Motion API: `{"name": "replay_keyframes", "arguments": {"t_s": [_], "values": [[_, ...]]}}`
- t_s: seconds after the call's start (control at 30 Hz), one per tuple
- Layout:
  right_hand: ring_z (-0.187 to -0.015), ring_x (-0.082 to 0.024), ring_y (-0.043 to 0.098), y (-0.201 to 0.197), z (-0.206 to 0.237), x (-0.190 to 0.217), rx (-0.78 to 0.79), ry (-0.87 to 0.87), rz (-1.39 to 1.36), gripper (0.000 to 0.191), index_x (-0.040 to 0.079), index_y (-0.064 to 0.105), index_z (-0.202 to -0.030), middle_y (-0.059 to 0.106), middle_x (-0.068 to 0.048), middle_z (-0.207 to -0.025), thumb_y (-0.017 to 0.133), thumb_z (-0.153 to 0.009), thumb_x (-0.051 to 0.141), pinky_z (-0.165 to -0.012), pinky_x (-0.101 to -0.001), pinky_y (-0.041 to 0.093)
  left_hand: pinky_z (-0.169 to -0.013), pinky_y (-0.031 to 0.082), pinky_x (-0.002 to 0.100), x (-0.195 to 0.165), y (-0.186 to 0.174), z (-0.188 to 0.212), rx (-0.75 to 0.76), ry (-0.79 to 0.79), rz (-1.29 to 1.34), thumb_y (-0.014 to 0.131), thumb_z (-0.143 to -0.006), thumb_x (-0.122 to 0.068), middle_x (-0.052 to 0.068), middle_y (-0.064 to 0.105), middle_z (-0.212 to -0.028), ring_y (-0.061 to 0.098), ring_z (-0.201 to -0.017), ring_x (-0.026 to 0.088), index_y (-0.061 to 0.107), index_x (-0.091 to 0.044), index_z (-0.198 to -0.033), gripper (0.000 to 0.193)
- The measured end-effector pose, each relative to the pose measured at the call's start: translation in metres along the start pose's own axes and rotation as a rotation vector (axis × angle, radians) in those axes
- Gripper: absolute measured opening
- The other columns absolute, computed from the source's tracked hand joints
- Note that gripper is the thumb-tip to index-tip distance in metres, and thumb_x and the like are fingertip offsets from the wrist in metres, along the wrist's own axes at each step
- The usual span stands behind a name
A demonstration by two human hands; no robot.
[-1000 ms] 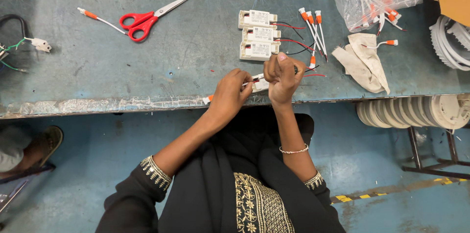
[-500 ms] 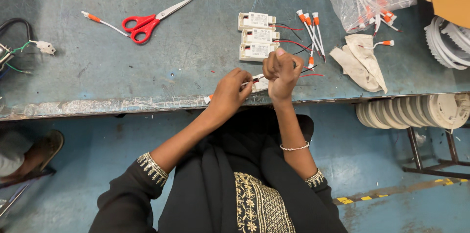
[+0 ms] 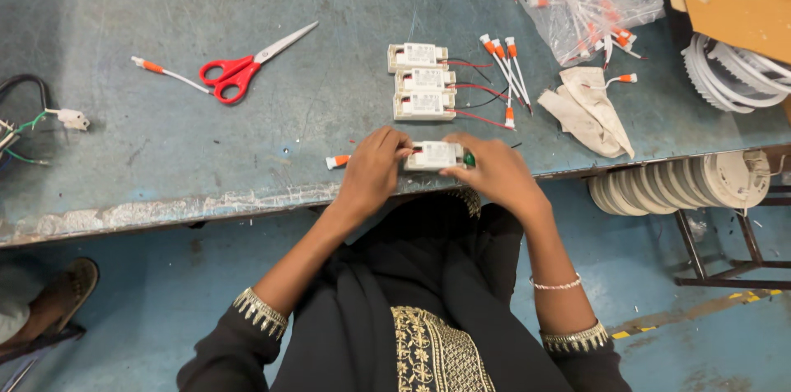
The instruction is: The person assembles electronic components by inserting wires into plastic housings, using a small green screwdriver to secure them, and organizing the completed units on a workbench.
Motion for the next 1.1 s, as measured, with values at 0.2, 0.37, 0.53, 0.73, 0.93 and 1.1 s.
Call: {"name": "replay_keyframes", "arguments": {"t_s": [0.2, 0.37, 0.53, 0.73, 0.93, 1.1], "values": [[-0.078, -0.028, 0.070, -0.026, -0.013, 0.004, -0.096, -0.159, -0.153, 0.055, 0.007, 0.069, -0.122, 0.075, -0.015, -0.100, 0.083, -0.078, 0.037, -0.072, -0.0386, 0.054, -0.109, 0.043, 0.046, -0.011, -0.056, 0.020, -0.336, 0.160, -0.064, 0.069, -0.094, -0.003, 0.016, 0.059, -0.126, 0.055, -0.125, 0.037, 0.062, -0.002, -0.116, 0.022], [-0.078, -0.029, 0.067, -0.029, -0.108, -0.013, -0.095, -0.228, -0.108, 0.049, 0.002, 0.071, -0.114, 0.073, -0.017, -0.100, 0.085, -0.078, 0.033, -0.071, -0.0387, 0.052, -0.110, 0.042, 0.047, -0.001, -0.064, 0.037, -0.398, 0.005, -0.077, 0.071, -0.092, -0.004, 0.016, 0.054, -0.131, 0.050, -0.127, 0.036, 0.062, -0.003, -0.119, 0.028], [-0.082, -0.034, 0.071, -0.046, -0.217, -0.008, -0.555, -0.147, -0.149, 0.036, 0.004, 0.075, -0.105, 0.074, -0.019, -0.092, 0.080, -0.085, 0.033, -0.071, -0.0426, 0.053, -0.106, 0.045, 0.045, 0.005, -0.059, 0.039, -0.455, 0.010, -0.112, 0.069, -0.090, -0.002, 0.015, 0.059, -0.125, 0.053, -0.123, 0.035, 0.065, -0.003, -0.113, 0.023], [-0.073, -0.028, 0.073, -0.036, -0.203, -0.005, -0.793, -0.128, -0.362, 0.025, 0.002, 0.075, -0.099, 0.074, -0.017, -0.083, 0.070, -0.097, 0.026, -0.068, -0.0385, 0.053, -0.102, 0.047, 0.044, 0.002, -0.061, 0.042, -0.481, 0.038, -0.116, 0.067, -0.089, 0.001, 0.013, 0.062, -0.117, 0.057, -0.117, 0.034, 0.066, -0.004, -0.107, 0.019], [-0.072, -0.024, 0.072, -0.047, -0.100, -0.076, -0.816, 0.039, -0.238, 0.017, 0.002, 0.075, -0.097, 0.074, -0.013, -0.084, 0.070, -0.093, 0.018, -0.067, -0.0374, 0.052, -0.098, 0.049, 0.043, -0.004, -0.058, 0.040, -0.442, 0.063, -0.141, 0.068, -0.088, 0.002, 0.013, 0.064, -0.111, 0.060, -0.112, 0.034, 0.066, -0.003, -0.105, 0.018], [-0.069, -0.032, 0.066, -0.033, -0.028, -0.146, -0.592, 0.460, -0.124, 0.027, 0.001, 0.074, -0.089, 0.070, -0.018, -0.078, 0.079, -0.088, 0.027, -0.067, -0.0435, 0.049, -0.097, 0.050, 0.044, -0.006, -0.057, 0.038, -0.426, 0.078, -0.169, 0.068, -0.088, 0.002, 0.014, 0.064, -0.110, 0.061, -0.110, 0.034, 0.066, -0.002, -0.103, 0.017]]}}
Point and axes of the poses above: each hand's wrist, its own z-axis away from the middle knuckle, its own y-axis out of the palm, x = y × z, the point moved 6 cm from there along -z, towards the middle knuckle
